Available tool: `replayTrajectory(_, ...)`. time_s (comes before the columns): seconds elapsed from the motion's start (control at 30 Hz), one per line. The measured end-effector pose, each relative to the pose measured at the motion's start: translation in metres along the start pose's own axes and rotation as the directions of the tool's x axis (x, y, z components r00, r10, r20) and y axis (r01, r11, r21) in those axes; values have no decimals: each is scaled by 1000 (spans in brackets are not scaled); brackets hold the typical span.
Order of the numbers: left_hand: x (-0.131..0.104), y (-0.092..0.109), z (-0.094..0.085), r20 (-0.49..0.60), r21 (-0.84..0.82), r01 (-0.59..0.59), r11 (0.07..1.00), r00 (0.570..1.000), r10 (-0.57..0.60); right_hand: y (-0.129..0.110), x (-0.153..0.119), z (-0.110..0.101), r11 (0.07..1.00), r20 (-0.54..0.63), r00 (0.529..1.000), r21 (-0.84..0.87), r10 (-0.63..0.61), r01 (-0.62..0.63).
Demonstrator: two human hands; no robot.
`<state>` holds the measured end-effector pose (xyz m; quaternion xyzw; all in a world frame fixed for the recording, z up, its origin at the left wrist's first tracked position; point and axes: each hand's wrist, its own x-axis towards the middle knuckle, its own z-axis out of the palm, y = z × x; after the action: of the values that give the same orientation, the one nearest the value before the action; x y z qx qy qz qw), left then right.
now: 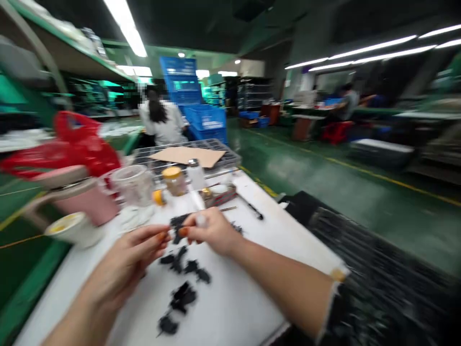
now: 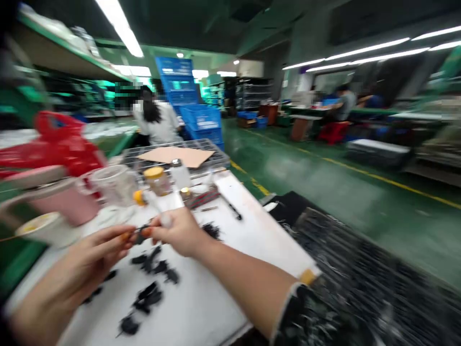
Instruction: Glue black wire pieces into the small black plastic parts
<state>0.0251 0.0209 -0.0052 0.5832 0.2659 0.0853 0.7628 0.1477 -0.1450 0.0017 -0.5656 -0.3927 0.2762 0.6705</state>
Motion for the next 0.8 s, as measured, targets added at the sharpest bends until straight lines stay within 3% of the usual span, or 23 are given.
replayTrajectory(0.07, -14, 3, 9, 52, -114, -2, 994, 999, 8, -2, -2, -1, 999, 52, 998, 30, -30, 28)
replayTrajectory(0.13, -14, 2, 16, 117, -218, -2, 976, 993, 28, -2, -2, -1, 999, 64, 998, -41, -20, 23)
replayTrajectory(0.3, -12, -5, 13, 239, -382, -10, 924, 965, 109, -4, -6, 1, 996, 115, 993, -94, 14, -3)
replayTrajectory(0.53, -12, -11, 9, 313, -418, 16, 908, 941, 128, -13, -11, 6, 977, 132, 991, -213, 35, -6)
replayTrajectory(0.8, -13, -15, 11, 417, -409, 21, 912, 893, 167, -16, -17, 11, 970, 200, 980, -238, 9, 40)
